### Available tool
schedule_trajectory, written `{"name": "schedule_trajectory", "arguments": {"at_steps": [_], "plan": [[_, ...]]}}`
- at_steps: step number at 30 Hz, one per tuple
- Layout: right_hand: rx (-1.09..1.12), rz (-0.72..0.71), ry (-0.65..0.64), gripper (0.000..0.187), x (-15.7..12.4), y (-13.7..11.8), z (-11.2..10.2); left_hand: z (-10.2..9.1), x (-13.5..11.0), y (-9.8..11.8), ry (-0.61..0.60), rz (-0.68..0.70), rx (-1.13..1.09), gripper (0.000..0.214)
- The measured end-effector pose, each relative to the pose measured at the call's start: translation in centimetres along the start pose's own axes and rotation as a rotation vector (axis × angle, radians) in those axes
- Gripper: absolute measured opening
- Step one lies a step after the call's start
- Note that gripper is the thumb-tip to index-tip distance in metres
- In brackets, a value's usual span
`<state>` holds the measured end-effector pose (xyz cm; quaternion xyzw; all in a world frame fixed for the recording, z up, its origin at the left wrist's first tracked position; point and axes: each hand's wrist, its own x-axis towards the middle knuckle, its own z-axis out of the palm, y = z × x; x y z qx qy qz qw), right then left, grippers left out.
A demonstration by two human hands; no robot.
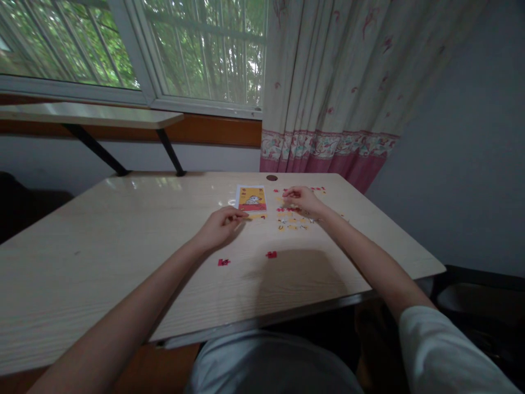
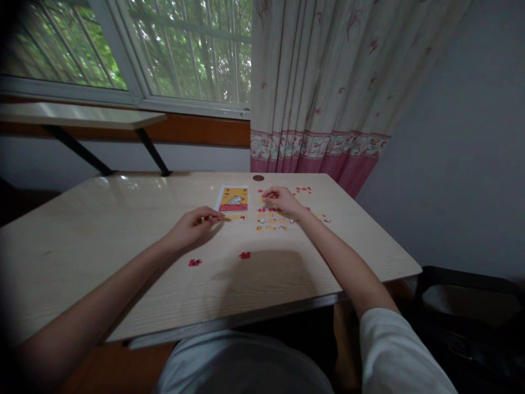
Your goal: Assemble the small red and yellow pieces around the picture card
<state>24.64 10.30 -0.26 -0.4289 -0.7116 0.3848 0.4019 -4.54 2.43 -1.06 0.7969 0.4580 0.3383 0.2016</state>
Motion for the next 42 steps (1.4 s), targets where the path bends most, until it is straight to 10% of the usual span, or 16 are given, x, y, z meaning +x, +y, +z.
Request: {"name": "schedule_trajectory", "arguments": {"at_steps": [10, 24, 42], "plan": [[0.300, -0.036, -0.073, 0.026, -2.8, -3.0, 10.1, 1.2, 0.0, 1.4, 0.089, -0.179, -0.300, 0.036], [-0.414, -0.463, 0.063, 0.010, -4.3, -4.3, 9.2, 0.9, 0.2, 1.3, 0.081, -0.185, -0.359, 0.031], [-0.576, -0.543, 0.065, 0.014, -3.6, -4.0, 9.2, -0.7, 0.6, -0.6, 0.178, -0.215, -0.197, 0.032]]}}
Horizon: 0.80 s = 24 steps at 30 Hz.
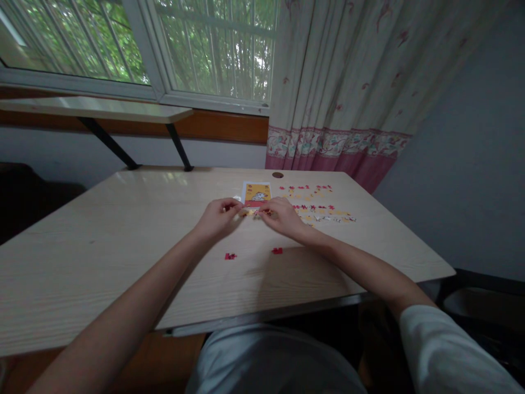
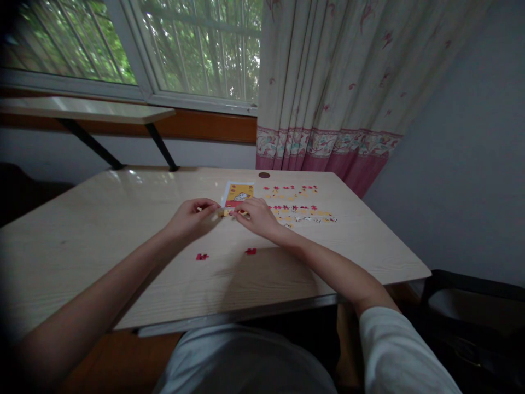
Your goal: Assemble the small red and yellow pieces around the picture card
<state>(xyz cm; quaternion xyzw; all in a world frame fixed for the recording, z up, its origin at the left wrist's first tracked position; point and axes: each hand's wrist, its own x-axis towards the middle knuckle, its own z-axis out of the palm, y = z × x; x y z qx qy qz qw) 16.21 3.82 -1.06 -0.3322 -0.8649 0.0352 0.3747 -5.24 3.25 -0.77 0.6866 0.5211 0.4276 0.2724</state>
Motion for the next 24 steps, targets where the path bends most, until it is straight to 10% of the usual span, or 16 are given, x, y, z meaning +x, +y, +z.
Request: {"name": "schedule_trajectory", "arguments": {"at_steps": [13, 24], "plan": [[-0.017, 0.119, -0.192, 0.011, 0.8, 1.2, 1.1, -2.3, 0.4, -1.0, -0.069, 0.085, 0.552, 0.034], [-0.153, 0.639, -0.089, 0.019, -1.8, 11.2, -7.9, -2.1, 0.4, -1.3, -0.097, 0.137, 0.580, 0.035]]}}
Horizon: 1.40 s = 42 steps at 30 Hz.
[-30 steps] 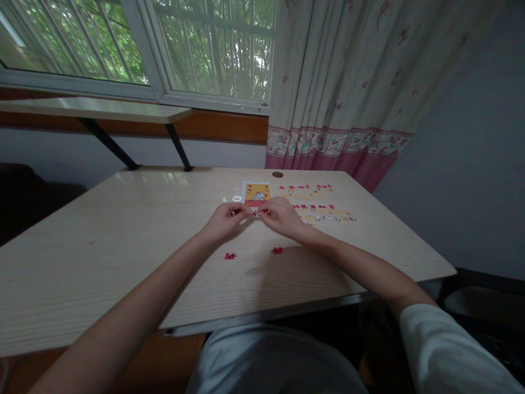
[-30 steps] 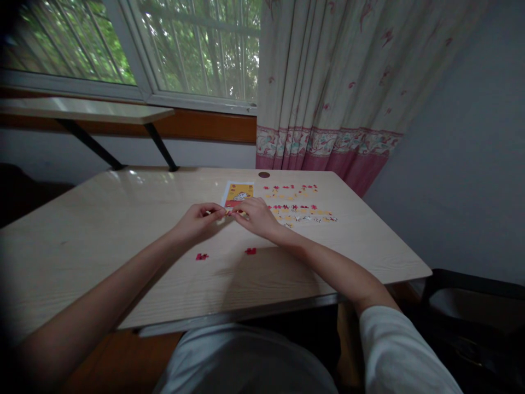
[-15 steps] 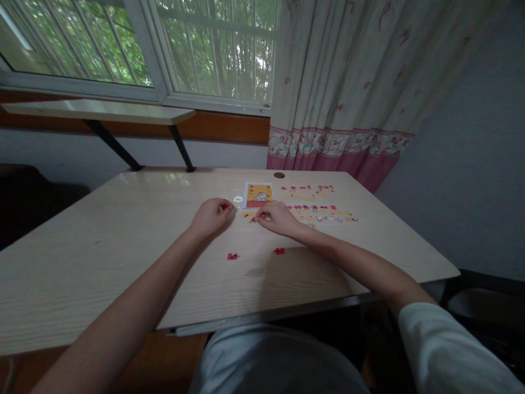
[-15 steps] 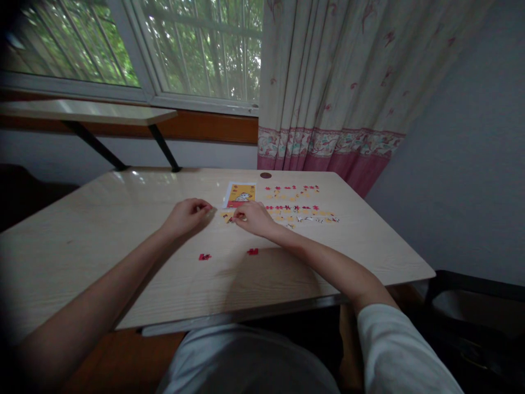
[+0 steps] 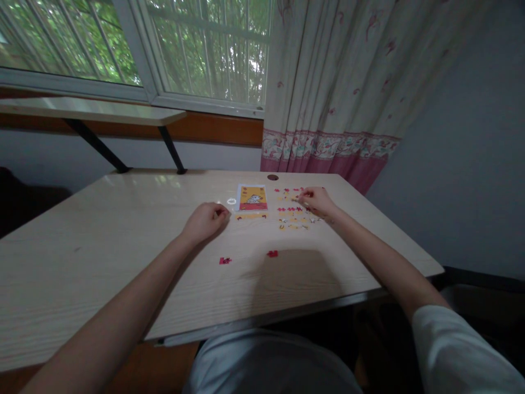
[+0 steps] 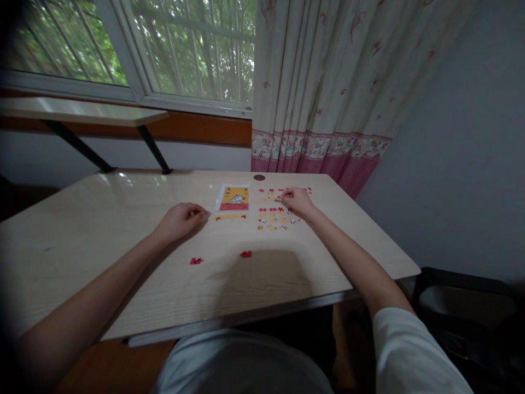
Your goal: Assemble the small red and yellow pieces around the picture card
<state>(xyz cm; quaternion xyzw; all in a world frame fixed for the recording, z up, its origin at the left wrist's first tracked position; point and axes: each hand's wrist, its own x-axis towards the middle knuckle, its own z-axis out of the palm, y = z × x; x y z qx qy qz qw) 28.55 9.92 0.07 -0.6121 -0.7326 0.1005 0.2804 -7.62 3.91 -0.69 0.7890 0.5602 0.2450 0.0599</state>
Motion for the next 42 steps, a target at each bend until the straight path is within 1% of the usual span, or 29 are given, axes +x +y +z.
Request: {"name": "schedule_trajectory", "arguments": {"at_steps": [2, 3, 6, 10, 12, 15, 18, 20, 22, 25, 29, 34, 37, 42], "plan": [[-0.011, 0.065, -0.026, 0.022, 0.2, 2.6, -1.3, 0.0, 0.0, 0.1, -0.002, 0.002, 0.000, 0.035], [-0.020, 0.072, -0.035, 0.024, 0.2, 3.8, -1.7, 0.0, 0.0, 0.1, -0.003, 0.003, 0.000, 0.035], [-0.047, 0.101, -0.064, 0.026, 0.3, 6.3, -2.3, 0.2, 0.0, 0.0, -0.003, 0.004, 0.004, 0.036], [-0.117, 0.103, -0.100, 0.026, 0.7, 7.5, -1.9, 0.3, 0.0, -0.1, -0.016, 0.006, -0.007, 0.037], [-0.146, 0.113, -0.092, 0.024, 1.0, 7.8, -1.7, 0.2, 0.0, -0.1, -0.014, 0.009, -0.002, 0.037], [-0.159, 0.157, -0.016, 0.022, 1.5, 8.7, -1.8, 0.1, 0.0, -0.2, -0.014, 0.012, 0.010, 0.037], [-0.186, 0.245, 0.076, 0.023, 1.9, 10.2, -2.5, 0.1, 0.0, -0.2, -0.013, 0.023, 0.001, 0.036], [-0.216, 0.303, 0.095, 0.025, 2.1, 11.1, -3.1, 0.2, 0.0, -0.2, -0.003, 0.023, -0.008, 0.036], [-0.238, 0.335, 0.085, 0.027, 2.2, 11.8, -3.4, 0.2, 0.0, -0.1, 0.002, 0.018, -0.015, 0.036], [-0.256, 0.329, 0.050, 0.031, 2.3, 12.2, -3.4, 0.2, 0.0, 0.0, 0.001, 0.011, -0.017, 0.035], [-0.270, 0.287, -0.001, 0.036, 2.4, 11.9, -2.7, 0.3, 0.0, -0.1, -0.002, 0.006, -0.011, 0.034], [-0.298, 0.272, -0.007, 0.029, 2.6, 11.1, -2.5, 0.4, 0.0, -0.3, 0.020, 0.022, -0.019, 0.031], [-0.324, 0.256, 0.007, 0.028, 2.8, 10.5, -2.5, 0.3, 0.0, -0.1, 0.011, 0.015, -0.022, 0.031], [-0.348, 0.188, 0.011, 0.026, 3.7, 8.8, -1.6, 0.2, 0.0, 0.1, -0.003, 0.015, -0.018, 0.033]]}}
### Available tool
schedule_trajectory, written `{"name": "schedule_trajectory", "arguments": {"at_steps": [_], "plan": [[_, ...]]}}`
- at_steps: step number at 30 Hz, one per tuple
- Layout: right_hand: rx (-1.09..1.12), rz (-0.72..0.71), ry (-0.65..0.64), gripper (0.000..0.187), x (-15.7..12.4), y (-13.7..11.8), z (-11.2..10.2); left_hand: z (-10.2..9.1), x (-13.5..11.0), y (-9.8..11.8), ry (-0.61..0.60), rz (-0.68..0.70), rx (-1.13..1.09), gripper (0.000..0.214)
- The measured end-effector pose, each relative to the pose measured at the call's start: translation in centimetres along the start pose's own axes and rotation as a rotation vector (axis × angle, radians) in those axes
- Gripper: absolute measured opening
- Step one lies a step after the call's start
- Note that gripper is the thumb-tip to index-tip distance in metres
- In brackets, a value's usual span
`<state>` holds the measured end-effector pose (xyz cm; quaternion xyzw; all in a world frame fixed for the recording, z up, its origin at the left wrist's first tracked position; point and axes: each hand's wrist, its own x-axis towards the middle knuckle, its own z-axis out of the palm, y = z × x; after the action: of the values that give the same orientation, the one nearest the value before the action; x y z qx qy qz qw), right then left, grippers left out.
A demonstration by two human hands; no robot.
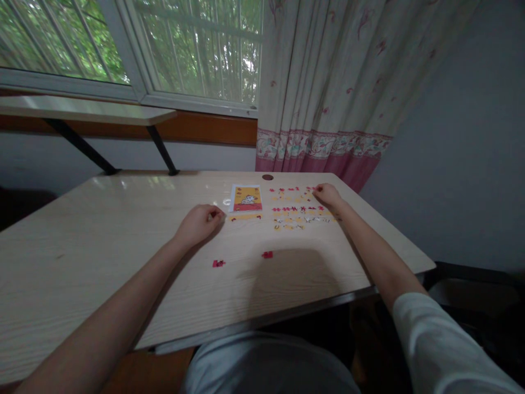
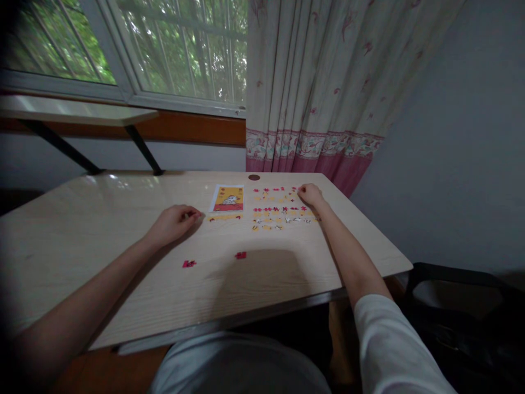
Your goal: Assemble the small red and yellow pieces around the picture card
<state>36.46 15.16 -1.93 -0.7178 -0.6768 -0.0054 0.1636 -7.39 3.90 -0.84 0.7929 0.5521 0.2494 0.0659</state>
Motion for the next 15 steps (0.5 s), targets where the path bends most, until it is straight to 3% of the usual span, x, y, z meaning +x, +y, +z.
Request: {"name": "schedule_trajectory", "arguments": {"at_steps": [6, 15], "plan": [[0.008, -0.015, -0.103, 0.024, 1.0, -2.6, 0.1, -0.1, -0.1, 0.0, -0.010, -0.011, 0.011, 0.033], [0.114, 0.026, -0.247, 0.010, 1.4, -4.1, -0.5, -0.1, 0.0, 0.1, 0.005, -0.012, -0.017, 0.033]]}}
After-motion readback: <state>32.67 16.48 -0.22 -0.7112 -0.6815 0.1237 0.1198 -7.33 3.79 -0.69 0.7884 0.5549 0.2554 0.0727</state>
